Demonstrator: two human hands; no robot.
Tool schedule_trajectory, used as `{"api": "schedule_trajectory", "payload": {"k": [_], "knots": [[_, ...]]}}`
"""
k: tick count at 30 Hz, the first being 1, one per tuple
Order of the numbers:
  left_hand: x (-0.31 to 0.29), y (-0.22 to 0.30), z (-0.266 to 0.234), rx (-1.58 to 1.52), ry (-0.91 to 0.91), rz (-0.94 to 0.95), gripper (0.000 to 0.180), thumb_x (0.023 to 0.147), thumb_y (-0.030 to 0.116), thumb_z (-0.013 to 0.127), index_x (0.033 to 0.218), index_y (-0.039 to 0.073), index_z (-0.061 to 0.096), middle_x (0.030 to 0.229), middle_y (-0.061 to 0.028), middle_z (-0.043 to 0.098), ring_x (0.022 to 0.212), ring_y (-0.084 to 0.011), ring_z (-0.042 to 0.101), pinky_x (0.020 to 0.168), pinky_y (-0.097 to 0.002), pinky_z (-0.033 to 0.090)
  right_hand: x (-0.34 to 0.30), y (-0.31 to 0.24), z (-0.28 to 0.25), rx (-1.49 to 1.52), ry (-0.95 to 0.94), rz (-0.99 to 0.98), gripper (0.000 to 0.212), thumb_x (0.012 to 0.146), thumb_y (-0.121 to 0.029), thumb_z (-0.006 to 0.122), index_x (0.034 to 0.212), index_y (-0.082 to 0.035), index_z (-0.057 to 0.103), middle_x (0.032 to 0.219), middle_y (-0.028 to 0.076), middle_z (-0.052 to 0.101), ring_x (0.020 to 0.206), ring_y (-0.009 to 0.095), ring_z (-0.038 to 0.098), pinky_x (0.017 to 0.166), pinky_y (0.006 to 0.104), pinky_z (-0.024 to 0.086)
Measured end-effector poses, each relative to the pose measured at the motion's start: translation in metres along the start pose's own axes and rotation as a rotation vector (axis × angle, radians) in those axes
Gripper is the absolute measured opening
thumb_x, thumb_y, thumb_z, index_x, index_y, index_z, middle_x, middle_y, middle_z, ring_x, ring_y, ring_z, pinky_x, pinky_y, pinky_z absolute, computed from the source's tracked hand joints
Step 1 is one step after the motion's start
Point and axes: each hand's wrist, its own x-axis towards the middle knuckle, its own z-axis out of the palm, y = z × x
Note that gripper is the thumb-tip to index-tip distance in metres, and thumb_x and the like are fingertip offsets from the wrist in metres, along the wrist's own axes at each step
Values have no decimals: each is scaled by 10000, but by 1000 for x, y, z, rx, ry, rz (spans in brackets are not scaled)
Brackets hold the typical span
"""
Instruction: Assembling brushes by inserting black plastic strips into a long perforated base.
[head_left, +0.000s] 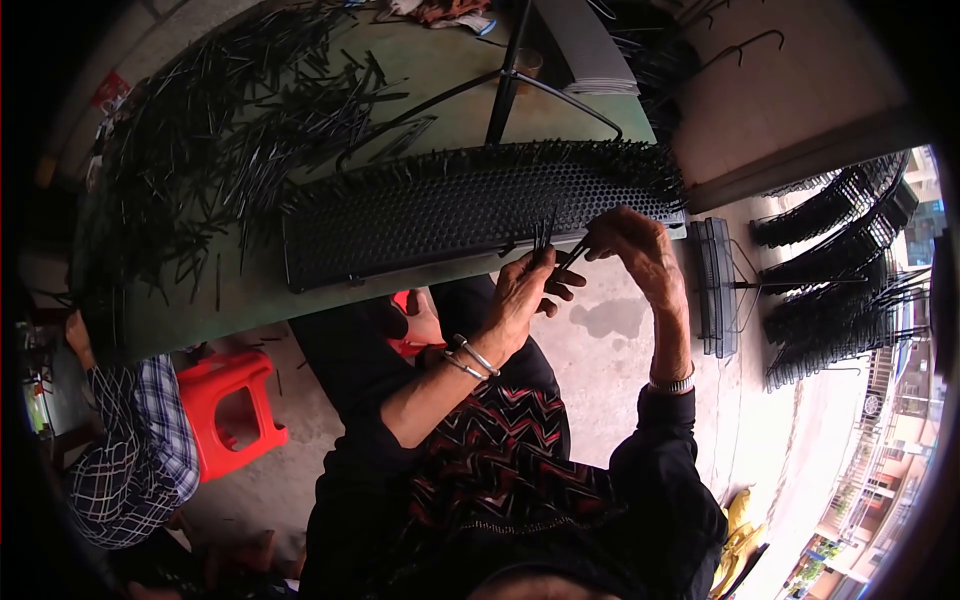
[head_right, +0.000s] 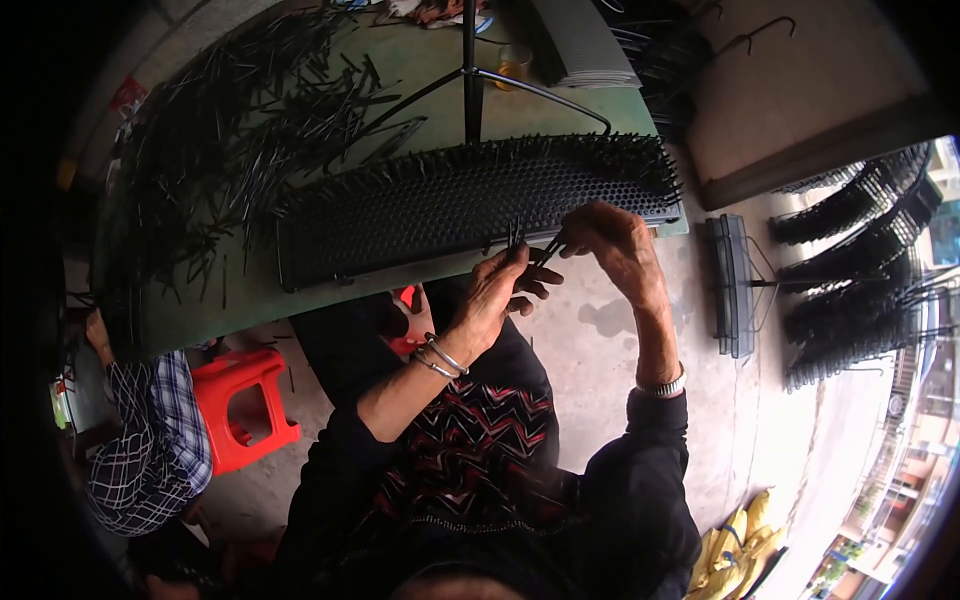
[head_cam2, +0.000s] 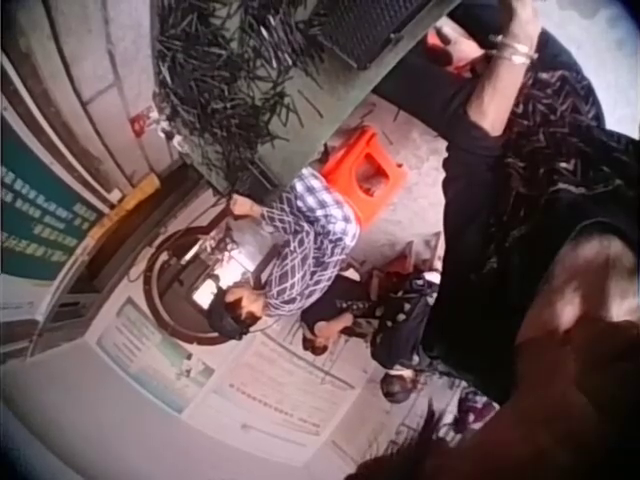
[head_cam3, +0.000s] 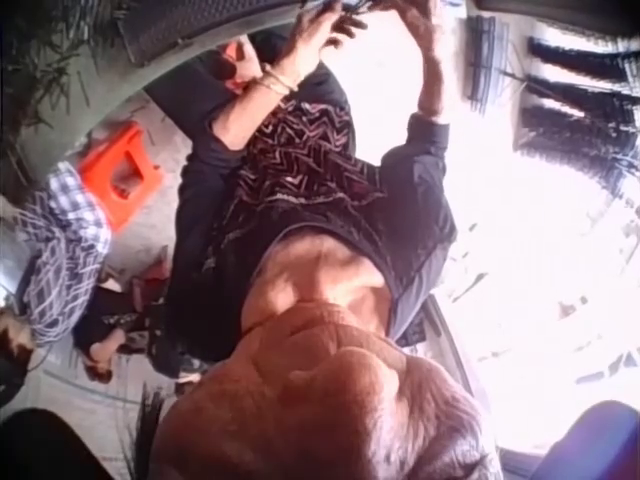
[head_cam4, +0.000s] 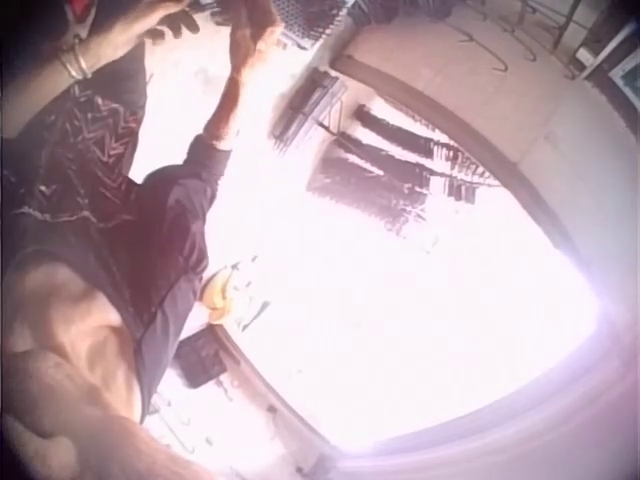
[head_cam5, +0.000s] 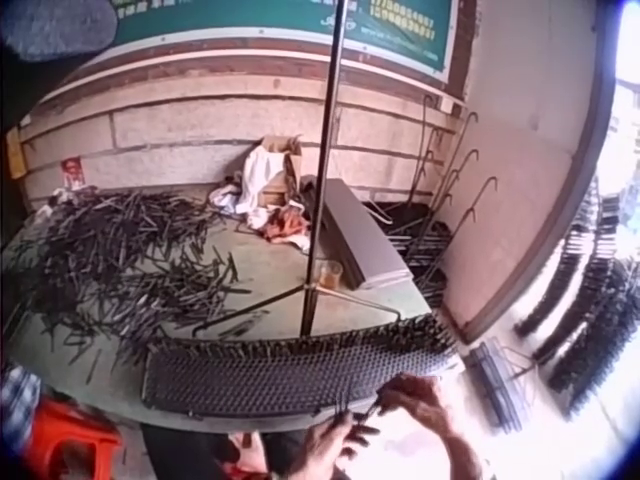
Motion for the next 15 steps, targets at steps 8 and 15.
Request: {"api": "schedule_trajectory", "payload": {"k": [8,15], "knots": [[-1,4,0,-19,75,-41,332,985,354,492,1044,45,596,842,-91,678,585,-72,523,505,-212,399,31,-1,-16,-515,712,-336,93,896,-70,602,967,-12,622,814,78,672,747,105,625,706,249,484],[1,1,-4,-54,44,-46,296,969,313,532,1021,39,631,815,-59,647,586,-77,509,546,-222,421,57,13,-11,-675,741,-455,79,898,-75,589,952,-23,612,782,131,662,679,192,636,644,295,492]]}}
